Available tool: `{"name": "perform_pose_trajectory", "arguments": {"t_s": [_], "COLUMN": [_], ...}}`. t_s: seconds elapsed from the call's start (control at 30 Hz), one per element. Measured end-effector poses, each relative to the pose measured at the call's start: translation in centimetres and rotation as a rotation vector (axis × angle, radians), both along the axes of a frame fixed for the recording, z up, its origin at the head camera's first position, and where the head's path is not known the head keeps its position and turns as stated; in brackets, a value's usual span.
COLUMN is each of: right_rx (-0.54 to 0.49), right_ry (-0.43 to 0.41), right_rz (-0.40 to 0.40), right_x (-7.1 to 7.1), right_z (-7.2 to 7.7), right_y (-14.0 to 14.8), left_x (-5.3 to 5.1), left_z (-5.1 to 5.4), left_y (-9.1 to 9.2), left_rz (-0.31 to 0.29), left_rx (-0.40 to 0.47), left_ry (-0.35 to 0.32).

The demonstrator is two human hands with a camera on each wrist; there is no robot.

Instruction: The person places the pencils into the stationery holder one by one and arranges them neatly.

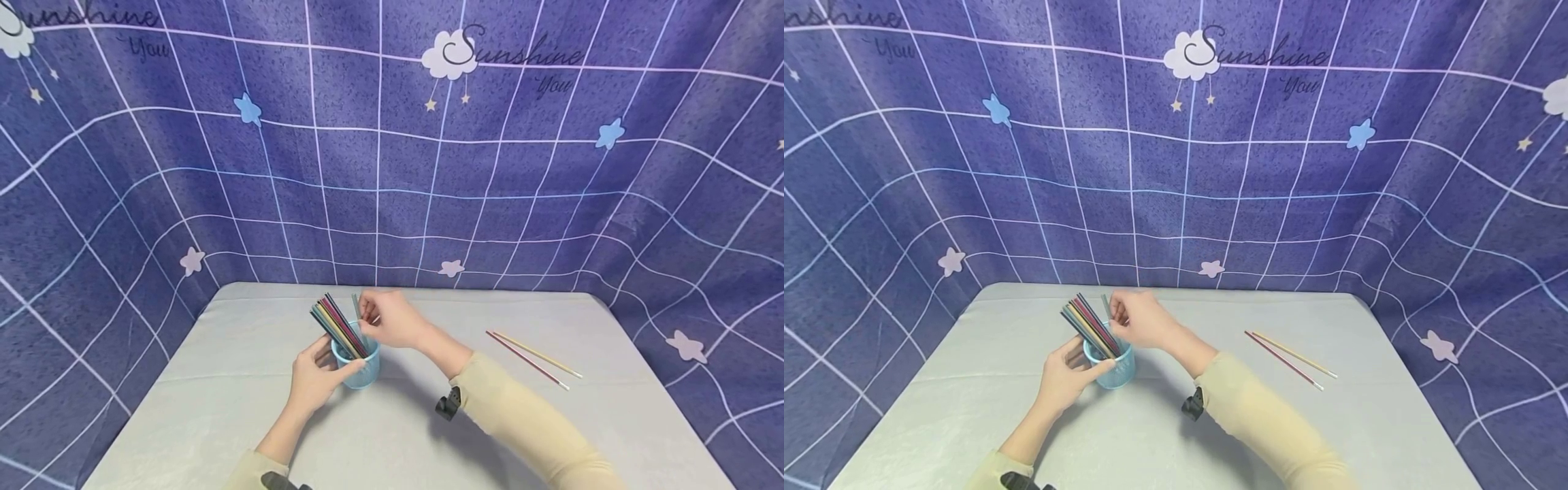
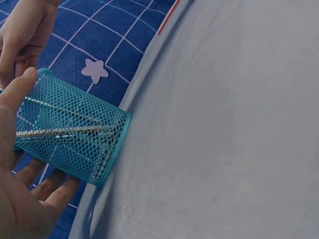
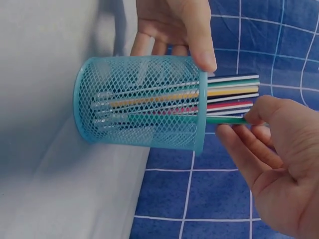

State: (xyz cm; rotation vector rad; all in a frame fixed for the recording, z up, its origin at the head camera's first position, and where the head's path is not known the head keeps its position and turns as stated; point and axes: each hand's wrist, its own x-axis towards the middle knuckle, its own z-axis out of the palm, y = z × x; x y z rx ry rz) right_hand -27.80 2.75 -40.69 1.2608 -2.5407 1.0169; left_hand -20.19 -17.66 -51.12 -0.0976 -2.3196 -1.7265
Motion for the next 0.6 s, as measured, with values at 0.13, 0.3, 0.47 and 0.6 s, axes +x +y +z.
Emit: {"name": "perform_pose_trajectory", "arguments": {"t_s": [0.13, 0.3, 0.47, 0.6], "right_rx": [0.037, 0.112, 0.138, 0.136], "right_ry": [0.026, 0.054, 0.055, 0.054], "right_rz": [0.004, -0.011, -0.024, -0.033], "right_x": [0.2, 0.3, 0.2, 0.2], "right_z": [0.0, -0.2, -0.4, -0.4], "right_y": [-0.4, -0.9, -1.7, -2.4], "left_x": [0.1, 0.1, 0.0, 0.0], "left_z": [0.1, 0.2, 0.0, 0.0], "left_y": [-0.1, 0.0, 0.1, 0.0], "left_rz": [0.003, 0.009, 0.001, -0.005], "left_rx": [-0.008, -0.020, -0.030, -0.025], "left_ry": [-0.007, -0.004, 0.000, 0.010]}}
